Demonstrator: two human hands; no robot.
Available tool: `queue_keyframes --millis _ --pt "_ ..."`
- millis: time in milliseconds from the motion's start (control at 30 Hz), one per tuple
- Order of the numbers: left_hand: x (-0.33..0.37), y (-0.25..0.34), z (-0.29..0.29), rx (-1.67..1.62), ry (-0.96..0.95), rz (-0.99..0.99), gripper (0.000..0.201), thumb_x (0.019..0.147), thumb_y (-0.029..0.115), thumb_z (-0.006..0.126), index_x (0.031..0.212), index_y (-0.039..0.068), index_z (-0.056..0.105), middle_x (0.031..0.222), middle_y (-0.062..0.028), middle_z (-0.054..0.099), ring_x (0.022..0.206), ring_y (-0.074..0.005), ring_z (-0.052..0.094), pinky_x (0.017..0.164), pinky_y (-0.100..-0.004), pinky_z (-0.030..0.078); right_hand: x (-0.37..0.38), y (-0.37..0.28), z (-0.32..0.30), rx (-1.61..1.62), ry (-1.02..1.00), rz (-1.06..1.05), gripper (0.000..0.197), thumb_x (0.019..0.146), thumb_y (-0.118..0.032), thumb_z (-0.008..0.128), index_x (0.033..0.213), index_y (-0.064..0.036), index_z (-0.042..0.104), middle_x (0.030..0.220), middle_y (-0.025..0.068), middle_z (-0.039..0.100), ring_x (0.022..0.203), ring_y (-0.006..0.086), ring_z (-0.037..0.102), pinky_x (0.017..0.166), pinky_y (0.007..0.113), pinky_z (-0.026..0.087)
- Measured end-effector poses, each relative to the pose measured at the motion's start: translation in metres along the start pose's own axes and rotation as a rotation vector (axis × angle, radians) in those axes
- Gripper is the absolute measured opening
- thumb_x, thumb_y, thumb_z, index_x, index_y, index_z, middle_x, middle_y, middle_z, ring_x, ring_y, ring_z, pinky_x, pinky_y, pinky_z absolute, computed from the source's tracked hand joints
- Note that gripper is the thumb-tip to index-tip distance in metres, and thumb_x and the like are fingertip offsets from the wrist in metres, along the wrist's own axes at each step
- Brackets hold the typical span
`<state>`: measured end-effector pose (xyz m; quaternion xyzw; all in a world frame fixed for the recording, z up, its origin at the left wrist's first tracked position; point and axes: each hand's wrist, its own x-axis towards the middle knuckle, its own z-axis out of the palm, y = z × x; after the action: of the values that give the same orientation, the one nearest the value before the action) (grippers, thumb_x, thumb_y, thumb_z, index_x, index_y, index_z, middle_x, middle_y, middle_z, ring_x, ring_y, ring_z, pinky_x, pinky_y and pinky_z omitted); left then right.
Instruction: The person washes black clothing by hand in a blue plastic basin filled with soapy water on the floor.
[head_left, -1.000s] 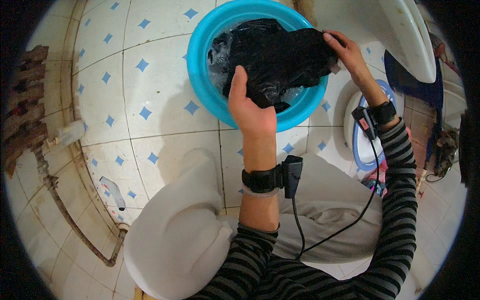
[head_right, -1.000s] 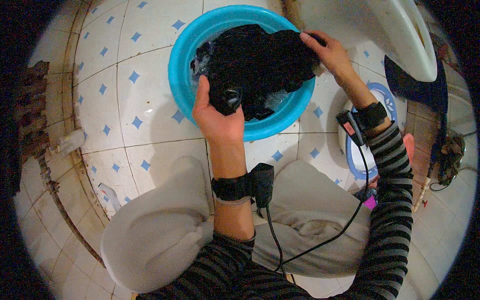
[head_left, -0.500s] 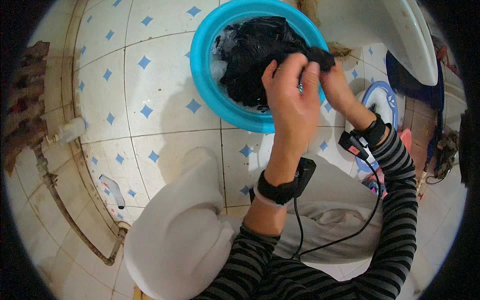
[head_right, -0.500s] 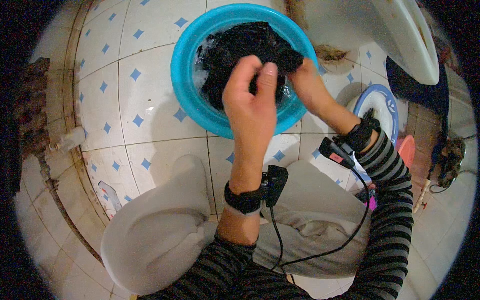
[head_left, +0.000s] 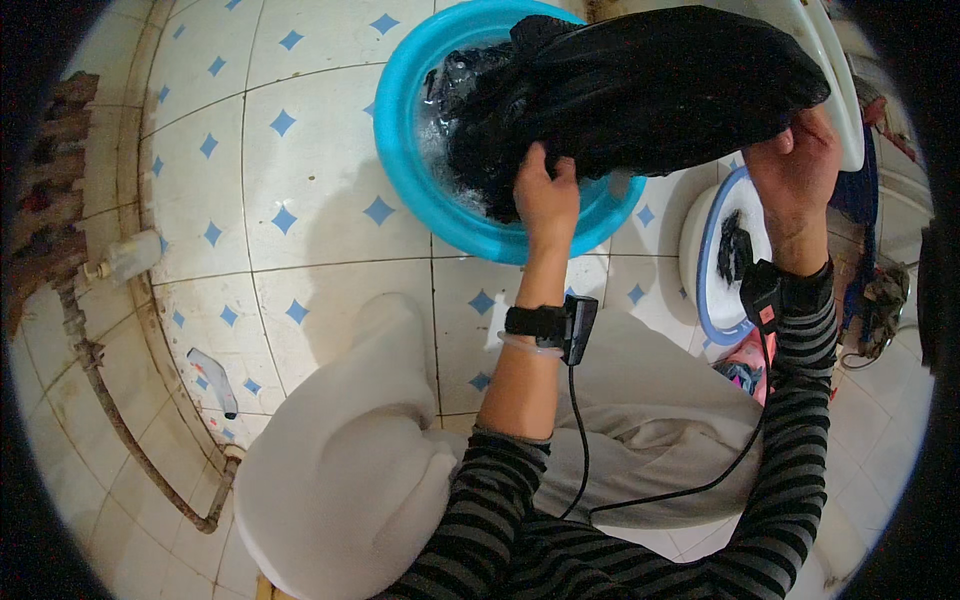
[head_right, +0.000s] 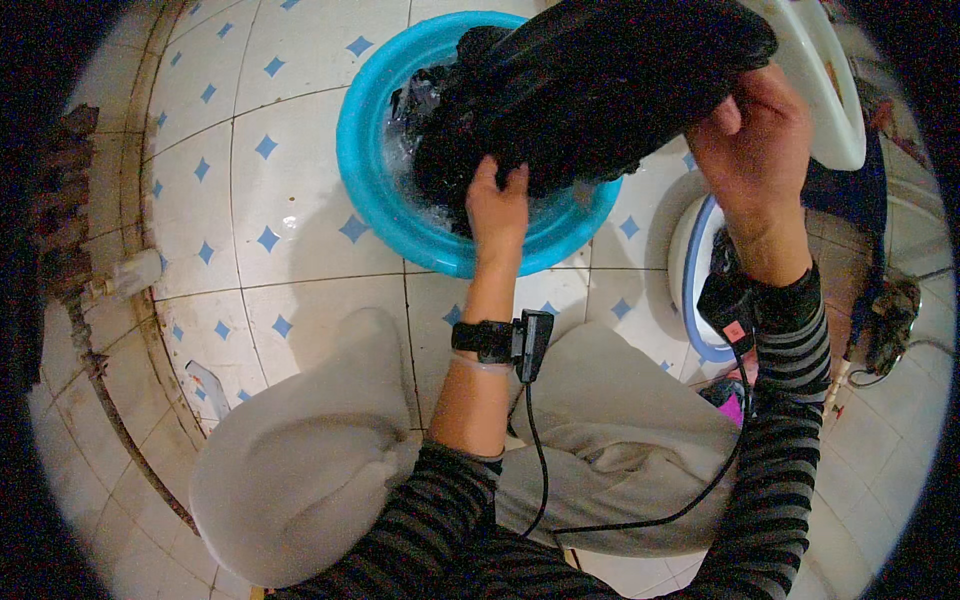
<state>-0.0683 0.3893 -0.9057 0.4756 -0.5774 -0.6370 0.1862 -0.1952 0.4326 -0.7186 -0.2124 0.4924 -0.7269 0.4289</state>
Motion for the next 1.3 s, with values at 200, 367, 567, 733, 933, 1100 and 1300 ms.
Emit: queue_keyframes --millis 200,367,567,733,933,1100,1300 --pt "-0.003 0.038 -0.046 -1.361 0.026 -0.155 0.025 0.076 0.010 0.046 0.099 0.003 0.048 0.098 -0.0067 0.049 0.089 -0.0155 0.046 0.081 -0.0286 0.035 0.020 0.002 -0.050 0.002 0.260 -0.062 0.012 0.077 -0.008 0.039 0.068 -0.0071 0.046 0.058 0.0015 0.041 0.052 0.0110 0.037 0.056 0.023 0.035" --pt "-0.004 0.061 -0.064 -1.248 0.267 -0.003 0.025 0.073 0.013 0.047 0.095 0.001 0.051 0.101 -0.0112 0.050 0.097 -0.0260 0.045 0.087 -0.0388 0.033 0.032 0.027 -0.094 -0.190 0.438 0.016 0.011 0.076 -0.011 0.043 0.070 -0.0045 0.049 0.064 0.0035 0.048 0.056 0.0122 0.042 0.054 0.024 0.036" --pt "-0.008 0.065 -0.072 -1.534 0.061 -0.065 0.030 0.074 0.017 0.047 0.099 -0.001 0.049 0.104 -0.0146 0.049 0.096 -0.0289 0.046 0.088 -0.0415 0.033 0.037 0.049 -0.108 -1.851 -0.014 0.373 0.019 0.068 -0.020 0.049 0.074 -0.0021 0.055 0.069 0.0140 0.055 0.062 0.0303 0.053 0.063 0.036 0.043" --pt "-0.007 0.057 -0.068 -1.385 -0.108 -0.078 0.019 0.077 0.014 0.048 0.091 0.002 0.053 0.085 -0.0065 0.054 0.080 -0.0160 0.051 0.077 -0.0275 0.040 0.026 0.072 -0.043 -1.774 -0.314 -0.427 0.034 0.063 -0.005 0.051 0.097 -0.0035 0.049 0.098 0.0172 0.049 0.092 0.0322 0.046 0.079 0.038 0.038" --pt "-0.021 0.073 -0.071 -1.401 -0.246 -0.044 0.011 0.072 0.007 0.049 0.082 0.001 0.051 0.081 -0.0057 0.053 0.077 -0.0146 0.050 0.074 -0.0264 0.040 0.030 0.118 -0.020 -1.395 -0.536 -0.320 0.035 0.067 -0.004 0.052 0.102 -0.0058 0.047 0.097 0.0151 0.051 0.091 0.0287 0.048 0.079 0.034 0.038" --pt "-0.010 0.067 -0.079 -1.326 -0.151 0.047 0.019 0.070 0.004 0.050 0.088 0.001 0.050 0.089 -0.0085 0.052 0.084 -0.0184 0.049 0.077 -0.0304 0.039 0.027 0.088 -0.037 -0.936 -0.194 0.142 0.019 0.075 -0.013 0.050 0.092 -0.0047 0.053 0.080 0.0026 0.056 0.077 0.0111 0.052 0.066 0.024 0.041" --pt "-0.004 0.061 -0.068 -0.369 0.168 0.223 0.032 0.065 -0.002 0.053 0.097 0.005 0.050 0.098 -0.0093 0.051 0.090 -0.0200 0.047 0.082 -0.0291 0.035 0.013 0.031 -0.012 -0.233 -0.138 0.297 0.022 0.073 -0.012 0.051 0.092 -0.0011 0.053 0.085 0.0046 0.056 0.084 0.0128 0.052 0.072 0.023 0.042"
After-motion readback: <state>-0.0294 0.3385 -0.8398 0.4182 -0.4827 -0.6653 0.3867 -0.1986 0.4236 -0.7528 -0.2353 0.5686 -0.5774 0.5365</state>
